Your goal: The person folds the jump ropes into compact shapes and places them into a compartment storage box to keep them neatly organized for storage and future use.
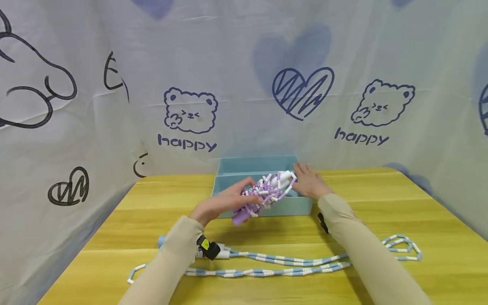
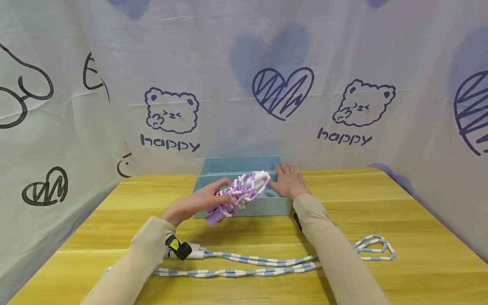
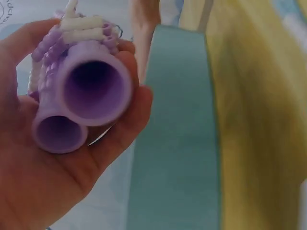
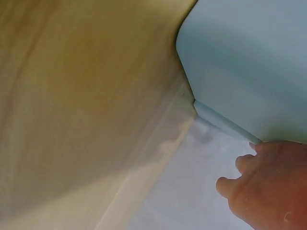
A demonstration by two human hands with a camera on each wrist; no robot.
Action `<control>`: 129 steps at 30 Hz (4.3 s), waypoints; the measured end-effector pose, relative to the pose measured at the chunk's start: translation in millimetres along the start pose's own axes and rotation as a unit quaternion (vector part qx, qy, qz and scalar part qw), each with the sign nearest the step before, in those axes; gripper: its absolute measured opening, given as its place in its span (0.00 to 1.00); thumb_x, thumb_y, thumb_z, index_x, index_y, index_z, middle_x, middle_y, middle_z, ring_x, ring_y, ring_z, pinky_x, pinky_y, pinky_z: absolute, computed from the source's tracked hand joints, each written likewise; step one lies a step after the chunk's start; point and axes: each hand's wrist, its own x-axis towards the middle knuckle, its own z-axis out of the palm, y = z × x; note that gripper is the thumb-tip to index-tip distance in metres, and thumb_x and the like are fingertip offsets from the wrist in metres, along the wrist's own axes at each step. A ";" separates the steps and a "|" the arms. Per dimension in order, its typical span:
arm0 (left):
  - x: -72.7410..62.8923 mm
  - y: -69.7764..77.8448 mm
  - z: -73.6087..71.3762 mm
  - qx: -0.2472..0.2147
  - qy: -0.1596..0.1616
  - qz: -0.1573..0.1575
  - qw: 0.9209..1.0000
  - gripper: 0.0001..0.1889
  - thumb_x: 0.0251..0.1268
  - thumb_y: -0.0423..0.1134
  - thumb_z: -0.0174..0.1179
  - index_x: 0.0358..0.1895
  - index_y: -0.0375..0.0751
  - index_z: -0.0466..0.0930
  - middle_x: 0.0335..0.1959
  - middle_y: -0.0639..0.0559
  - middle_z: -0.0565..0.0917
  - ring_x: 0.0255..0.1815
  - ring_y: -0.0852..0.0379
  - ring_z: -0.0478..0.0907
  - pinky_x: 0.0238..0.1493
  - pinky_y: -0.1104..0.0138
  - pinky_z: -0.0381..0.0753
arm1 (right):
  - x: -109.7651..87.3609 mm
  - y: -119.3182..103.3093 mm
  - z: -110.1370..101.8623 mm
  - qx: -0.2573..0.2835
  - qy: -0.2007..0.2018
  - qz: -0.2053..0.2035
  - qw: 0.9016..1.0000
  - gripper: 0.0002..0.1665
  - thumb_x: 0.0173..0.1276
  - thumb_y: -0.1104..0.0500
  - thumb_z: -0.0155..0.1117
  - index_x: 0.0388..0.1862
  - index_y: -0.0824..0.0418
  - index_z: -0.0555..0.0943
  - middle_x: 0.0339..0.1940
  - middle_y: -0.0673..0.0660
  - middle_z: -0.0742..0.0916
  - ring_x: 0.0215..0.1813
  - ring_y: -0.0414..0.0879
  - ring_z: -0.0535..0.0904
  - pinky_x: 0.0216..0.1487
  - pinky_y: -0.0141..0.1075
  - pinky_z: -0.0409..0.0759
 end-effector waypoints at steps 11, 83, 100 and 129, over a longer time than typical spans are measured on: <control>50.3 15.6 -50.6 0.134 0.013 0.040 0.990 0.26 0.68 0.48 0.61 0.67 0.44 0.71 0.52 0.49 0.80 0.49 0.50 0.76 0.54 0.55 0.76 | 5.7 1.6 -0.1 0.018 0.023 0.002 1.000 0.49 0.76 0.33 0.40 0.78 0.69 0.48 0.79 0.70 0.48 0.78 0.67 0.41 0.71 0.65 0.44; -61.0 42.5 -26.2 0.418 0.035 0.035 0.907 0.21 0.69 0.36 0.62 0.64 0.46 0.74 0.61 0.51 0.78 0.60 0.51 0.75 0.59 0.57 0.75 | 3.1 3.9 5.2 0.113 0.000 -0.019 0.993 0.47 0.77 0.38 0.45 0.79 0.68 0.46 0.79 0.68 0.39 0.77 0.69 0.44 0.71 0.62 0.49; -118.5 -23.5 -37.1 0.319 -0.023 -0.107 0.942 0.16 0.57 0.40 0.72 0.48 0.44 0.81 0.45 0.52 0.81 0.48 0.47 0.78 0.49 0.52 0.77 | -44.7 -7.5 -24.7 0.203 0.236 -0.081 0.947 0.28 0.80 0.50 0.48 0.74 0.59 0.66 0.77 0.59 0.64 0.76 0.60 0.55 0.71 0.59 0.54; -110.8 -47.5 -38.6 0.371 -0.056 -0.160 0.913 0.19 0.47 0.35 0.74 0.40 0.51 0.75 0.31 0.55 0.76 0.32 0.54 0.70 0.34 0.58 0.68 | -144.7 -68.4 5.7 0.078 -0.190 -0.165 0.965 0.06 0.67 0.55 0.67 0.37 0.49 0.77 0.21 0.45 0.74 0.23 0.37 0.65 0.29 0.34 0.65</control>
